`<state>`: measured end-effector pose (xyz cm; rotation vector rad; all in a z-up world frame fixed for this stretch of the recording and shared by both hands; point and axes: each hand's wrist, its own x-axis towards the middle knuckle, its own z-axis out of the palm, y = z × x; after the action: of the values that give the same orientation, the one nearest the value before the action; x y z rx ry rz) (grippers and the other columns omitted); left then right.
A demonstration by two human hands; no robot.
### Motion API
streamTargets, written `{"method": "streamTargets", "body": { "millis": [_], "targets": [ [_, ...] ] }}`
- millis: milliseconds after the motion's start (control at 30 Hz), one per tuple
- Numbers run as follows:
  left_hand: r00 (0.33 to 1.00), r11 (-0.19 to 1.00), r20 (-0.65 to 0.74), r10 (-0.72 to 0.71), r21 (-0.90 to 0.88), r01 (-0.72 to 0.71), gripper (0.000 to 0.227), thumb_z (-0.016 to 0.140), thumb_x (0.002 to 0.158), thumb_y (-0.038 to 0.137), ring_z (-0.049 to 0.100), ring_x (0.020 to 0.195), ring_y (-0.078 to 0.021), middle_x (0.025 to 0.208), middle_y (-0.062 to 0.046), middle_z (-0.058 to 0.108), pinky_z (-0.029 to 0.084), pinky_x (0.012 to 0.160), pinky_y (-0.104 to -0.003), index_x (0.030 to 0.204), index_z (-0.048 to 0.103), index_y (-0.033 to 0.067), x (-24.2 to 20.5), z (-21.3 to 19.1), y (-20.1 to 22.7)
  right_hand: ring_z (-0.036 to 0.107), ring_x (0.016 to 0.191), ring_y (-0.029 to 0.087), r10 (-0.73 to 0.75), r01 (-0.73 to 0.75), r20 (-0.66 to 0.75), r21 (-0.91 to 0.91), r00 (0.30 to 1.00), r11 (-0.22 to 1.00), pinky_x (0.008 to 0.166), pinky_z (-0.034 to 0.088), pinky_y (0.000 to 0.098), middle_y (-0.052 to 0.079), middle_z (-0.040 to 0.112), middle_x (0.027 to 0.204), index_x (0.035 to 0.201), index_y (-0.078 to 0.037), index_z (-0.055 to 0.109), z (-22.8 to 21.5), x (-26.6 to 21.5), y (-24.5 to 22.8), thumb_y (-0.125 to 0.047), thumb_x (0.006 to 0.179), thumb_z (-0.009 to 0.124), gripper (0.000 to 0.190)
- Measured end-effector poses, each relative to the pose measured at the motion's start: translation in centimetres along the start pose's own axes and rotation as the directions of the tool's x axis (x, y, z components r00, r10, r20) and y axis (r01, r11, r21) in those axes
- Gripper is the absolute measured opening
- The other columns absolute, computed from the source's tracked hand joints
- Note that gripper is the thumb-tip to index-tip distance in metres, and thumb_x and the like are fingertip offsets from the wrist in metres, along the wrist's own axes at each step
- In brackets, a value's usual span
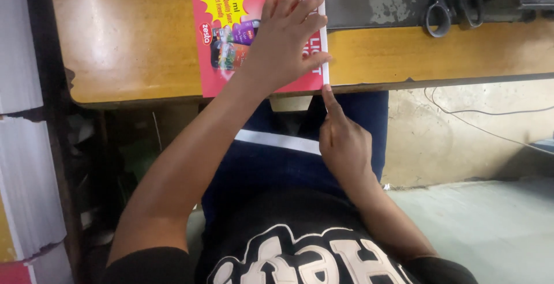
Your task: The person sews white straps onto the edges of several printed cardboard sheets using a sewing machine. They handle each sheet one at a time, aligning the strap along the edge and feeding it through the machine. The sheets feature product branding and are processed sequentially.
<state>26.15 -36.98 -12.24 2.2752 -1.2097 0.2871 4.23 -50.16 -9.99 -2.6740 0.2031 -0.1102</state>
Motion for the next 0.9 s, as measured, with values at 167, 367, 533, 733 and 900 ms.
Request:
{"method": "streamTargets", "body": {
  "millis": [167, 367, 533, 733, 900],
  "targets": [
    [0.983, 0.997, 0.178, -0.035, 0.072, 0.022, 0.056, 0.077, 0.097, 0.058, 0.044, 0.145, -0.0386, 0.154, -0.014, 0.056, 0.027, 0.120, -0.065, 0.131, 0.070, 0.0135, -0.7, -1.5, 2.6, 0.046, 0.045, 0.024, -0.007, 0.007, -0.037, 0.004, 0.999, 1.000, 0.048, 0.038, 0.0421, 0.004, 0.056, 0.061, 0.164, -0.016, 0.054, 0.3, 0.0, 0.3, -0.007, 0.105, 0.052, 0.059],
    [0.993, 0.992, -0.022, 0.113, 0.058, -0.111, 0.040, 0.074, 0.098, 0.048, 0.055, 0.134, -0.0386, 0.139, -0.009, 0.060, 0.045, 0.106, -0.056, 0.123, 0.070, 0.0176, -3.6, 3.7, 2.2, 0.073, 0.067, 0.037, -0.047, 0.040, -0.150, -0.053, 0.988, 0.998, 0.060, 0.058, 0.0504, 0.013, 0.073, 0.071, 0.151, -0.015, 0.069, -0.6, 0.5, -0.9, -0.012, 0.104, 0.057, 0.048],
    [0.984, 0.981, -0.050, 0.168, 0.107, -0.162, 0.026, 0.070, 0.101, 0.039, 0.055, 0.131, -0.0358, 0.135, -0.005, 0.061, 0.047, 0.101, -0.050, 0.119, 0.070, 0.0194, -3.4, 3.0, 1.6, 0.073, 0.069, 0.037, -0.029, 0.022, -0.135, -0.052, 0.990, 0.998, 0.062, 0.058, 0.0517, 0.012, 0.073, 0.071, 0.154, -0.017, 0.065, -0.7, 1.9, -0.7, -0.013, 0.105, 0.055, 0.051],
    [0.992, 0.982, 0.044, 0.119, 0.145, -0.124, 0.024, 0.065, 0.097, 0.030, 0.051, 0.139, -0.0328, 0.139, 0.000, 0.061, 0.044, 0.106, -0.048, 0.120, 0.071, 0.0281, -2.8, 2.1, 0.7, 0.072, 0.070, 0.044, 0.008, -0.012, -0.085, -0.048, 0.996, 0.999, 0.064, 0.054, 0.0606, 0.018, 0.068, 0.062, 0.152, -0.023, 0.066, -1.0, 4.7, -0.9, -0.018, 0.103, 0.054, 0.050],
    [0.983, 0.992, 0.138, 0.118, 0.022, -0.122, 0.030, 0.063, 0.095, 0.015, 0.055, 0.138, -0.0382, 0.147, -0.009, 0.066, 0.045, 0.108, -0.056, 0.122, 0.075, 0.0207, -1.0, 0.0, -0.2, 0.057, 0.045, 0.035, -0.032, 0.032, 0.006, -0.029, 0.999, 0.999, 0.045, 0.044, 0.0487, 0.012, 0.067, 0.063, 0.149, -0.010, 0.068, -1.7, 7.7, -0.5, -0.014, 0.104, 0.050, 0.048]
  ]
}}
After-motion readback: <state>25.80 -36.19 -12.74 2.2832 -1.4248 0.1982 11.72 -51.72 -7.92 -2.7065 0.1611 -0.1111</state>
